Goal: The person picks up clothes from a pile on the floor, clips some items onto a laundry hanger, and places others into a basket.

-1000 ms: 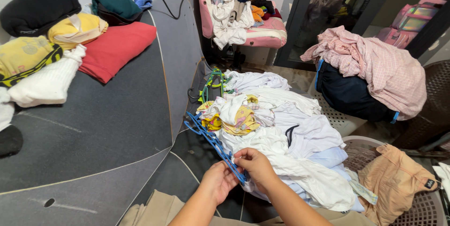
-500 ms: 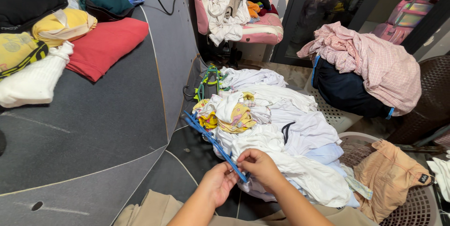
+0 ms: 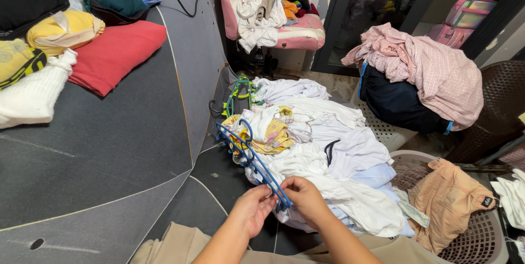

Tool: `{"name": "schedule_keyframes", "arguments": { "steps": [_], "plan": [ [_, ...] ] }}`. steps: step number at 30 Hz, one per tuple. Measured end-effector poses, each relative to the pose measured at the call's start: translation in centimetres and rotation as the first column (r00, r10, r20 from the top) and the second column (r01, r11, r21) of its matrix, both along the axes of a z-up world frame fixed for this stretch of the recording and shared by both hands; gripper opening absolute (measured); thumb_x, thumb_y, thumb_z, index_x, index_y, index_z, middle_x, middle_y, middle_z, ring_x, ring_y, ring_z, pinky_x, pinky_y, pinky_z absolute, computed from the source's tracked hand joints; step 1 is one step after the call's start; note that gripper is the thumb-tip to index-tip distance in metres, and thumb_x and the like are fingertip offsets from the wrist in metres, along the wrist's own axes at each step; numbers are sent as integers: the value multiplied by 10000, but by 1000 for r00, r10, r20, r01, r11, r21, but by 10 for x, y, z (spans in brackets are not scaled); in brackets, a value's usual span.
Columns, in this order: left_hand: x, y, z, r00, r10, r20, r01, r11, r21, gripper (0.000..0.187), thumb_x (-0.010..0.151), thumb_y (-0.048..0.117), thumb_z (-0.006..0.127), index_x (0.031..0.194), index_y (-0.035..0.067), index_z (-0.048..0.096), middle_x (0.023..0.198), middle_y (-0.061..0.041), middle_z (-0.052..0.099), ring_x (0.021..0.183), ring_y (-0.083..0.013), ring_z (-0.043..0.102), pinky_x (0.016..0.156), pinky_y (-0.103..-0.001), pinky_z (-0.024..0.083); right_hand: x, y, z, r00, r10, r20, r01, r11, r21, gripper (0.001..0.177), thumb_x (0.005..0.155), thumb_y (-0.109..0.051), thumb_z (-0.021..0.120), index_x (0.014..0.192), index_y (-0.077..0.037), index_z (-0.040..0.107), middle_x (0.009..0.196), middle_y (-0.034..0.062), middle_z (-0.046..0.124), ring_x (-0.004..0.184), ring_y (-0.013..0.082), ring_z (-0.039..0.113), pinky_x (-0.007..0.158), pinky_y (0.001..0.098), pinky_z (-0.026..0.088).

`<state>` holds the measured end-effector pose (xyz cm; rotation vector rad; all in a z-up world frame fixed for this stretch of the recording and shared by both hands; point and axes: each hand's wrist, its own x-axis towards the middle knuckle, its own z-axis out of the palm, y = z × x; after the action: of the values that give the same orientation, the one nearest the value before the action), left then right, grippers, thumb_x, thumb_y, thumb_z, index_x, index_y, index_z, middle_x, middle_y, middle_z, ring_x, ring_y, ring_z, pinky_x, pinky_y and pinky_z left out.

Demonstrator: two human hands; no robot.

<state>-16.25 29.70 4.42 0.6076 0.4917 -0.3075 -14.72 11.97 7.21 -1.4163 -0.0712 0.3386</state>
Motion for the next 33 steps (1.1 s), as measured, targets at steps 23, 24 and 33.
{"name": "schedule_keyframes", "arguments": {
  "steps": [23,24,33],
  "plan": [
    [4,-3,-9,992,-101,-74,111,981,158,177,977,58,552,1125,35,645,897,-97,721,769,-208,680,712,-331,570,-17,8,30,940,92,328,62,901,-430,134,816,-15,726,937,-4,782,923,71,740,843,154,732,781,278,589],
    [7,-2,-10,992,-102,-73,113,981,158,177,977,58,552,1125,35,645,897,-97,721,769,-208,680,712,-331,570,-17,11,31,920,130,370,51,895,-442,152,819,-13,722,957,-17,787,930,68,749,857,153,733,790,278,584],
    [3,6,3,985,-172,-7,170,966,193,446,910,-38,480,1274,152,654,786,17,614,578,-63,451,529,-221,369,-23,18,44,886,155,438,116,839,-532,164,816,-20,721,956,-53,800,904,69,760,839,184,733,770,300,575]
  ]
}}
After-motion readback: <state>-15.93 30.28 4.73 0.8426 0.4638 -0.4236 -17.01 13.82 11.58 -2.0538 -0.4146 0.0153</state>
